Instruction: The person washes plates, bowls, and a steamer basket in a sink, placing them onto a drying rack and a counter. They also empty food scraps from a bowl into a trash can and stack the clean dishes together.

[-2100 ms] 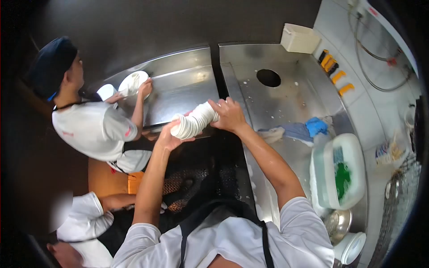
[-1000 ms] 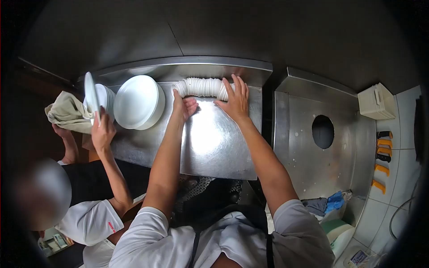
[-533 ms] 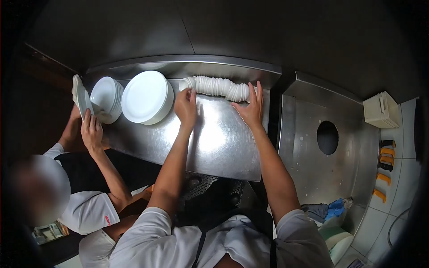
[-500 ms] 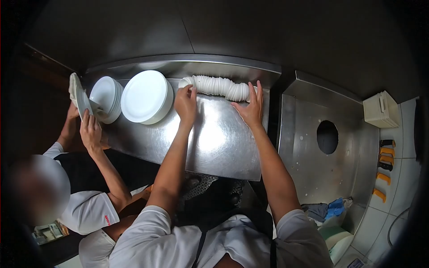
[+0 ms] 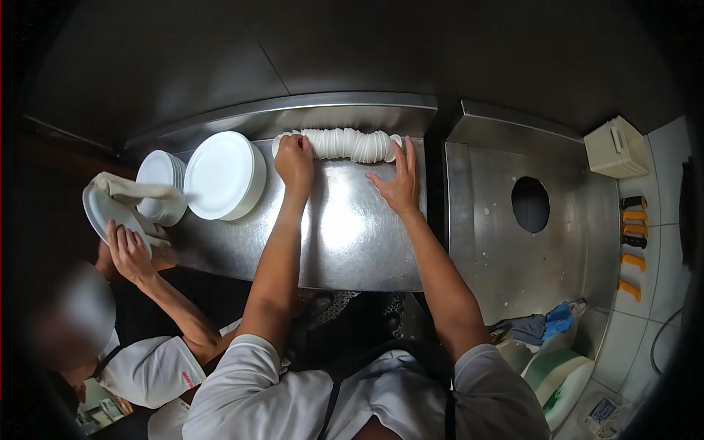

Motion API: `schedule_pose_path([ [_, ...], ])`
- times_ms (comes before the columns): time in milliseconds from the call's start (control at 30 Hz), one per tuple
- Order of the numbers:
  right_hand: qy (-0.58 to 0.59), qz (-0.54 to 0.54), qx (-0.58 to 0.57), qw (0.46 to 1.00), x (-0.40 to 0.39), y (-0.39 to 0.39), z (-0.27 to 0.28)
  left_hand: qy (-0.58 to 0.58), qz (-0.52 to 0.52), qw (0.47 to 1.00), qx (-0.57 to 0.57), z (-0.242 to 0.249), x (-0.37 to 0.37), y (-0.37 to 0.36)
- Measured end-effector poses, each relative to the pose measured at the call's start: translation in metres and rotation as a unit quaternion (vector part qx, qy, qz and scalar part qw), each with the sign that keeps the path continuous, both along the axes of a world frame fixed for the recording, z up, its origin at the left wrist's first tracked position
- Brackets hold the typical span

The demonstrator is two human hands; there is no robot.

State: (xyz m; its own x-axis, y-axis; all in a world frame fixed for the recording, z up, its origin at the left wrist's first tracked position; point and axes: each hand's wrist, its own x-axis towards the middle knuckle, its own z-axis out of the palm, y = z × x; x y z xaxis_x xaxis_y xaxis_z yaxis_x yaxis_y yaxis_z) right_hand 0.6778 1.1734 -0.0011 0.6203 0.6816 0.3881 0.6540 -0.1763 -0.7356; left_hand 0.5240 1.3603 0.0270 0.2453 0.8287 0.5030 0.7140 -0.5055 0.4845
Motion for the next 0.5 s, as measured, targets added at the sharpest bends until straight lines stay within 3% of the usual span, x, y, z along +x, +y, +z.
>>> schedule_pose_path([
  [133,0.012,-0.01,0.01,1.0,-0.002,-0.006,0.0,-0.094,-0.003,0.993,0.077,-0.018,-0.005,0.014],
  [200,0.013,-0.021,0.026,0.999,-0.003,-0.011,0.001,-0.326,0.024,0.938,-0.119,-0.014,-0.016,0.031],
  [267,0.017,-0.035,0.032,0.999,0.0,-0.02,-0.003,-0.523,0.016,0.813,-0.257,-0.003,-0.025,0.031],
  [367,0.037,-0.052,0.059,0.996,-0.001,-0.032,-0.001,-0.561,-0.008,0.771,-0.302,0.019,-0.039,0.013],
  [500,0.013,-0.122,0.056,0.991,-0.017,-0.07,0.002,-0.526,-0.074,0.773,-0.348,0.047,-0.031,-0.064],
])
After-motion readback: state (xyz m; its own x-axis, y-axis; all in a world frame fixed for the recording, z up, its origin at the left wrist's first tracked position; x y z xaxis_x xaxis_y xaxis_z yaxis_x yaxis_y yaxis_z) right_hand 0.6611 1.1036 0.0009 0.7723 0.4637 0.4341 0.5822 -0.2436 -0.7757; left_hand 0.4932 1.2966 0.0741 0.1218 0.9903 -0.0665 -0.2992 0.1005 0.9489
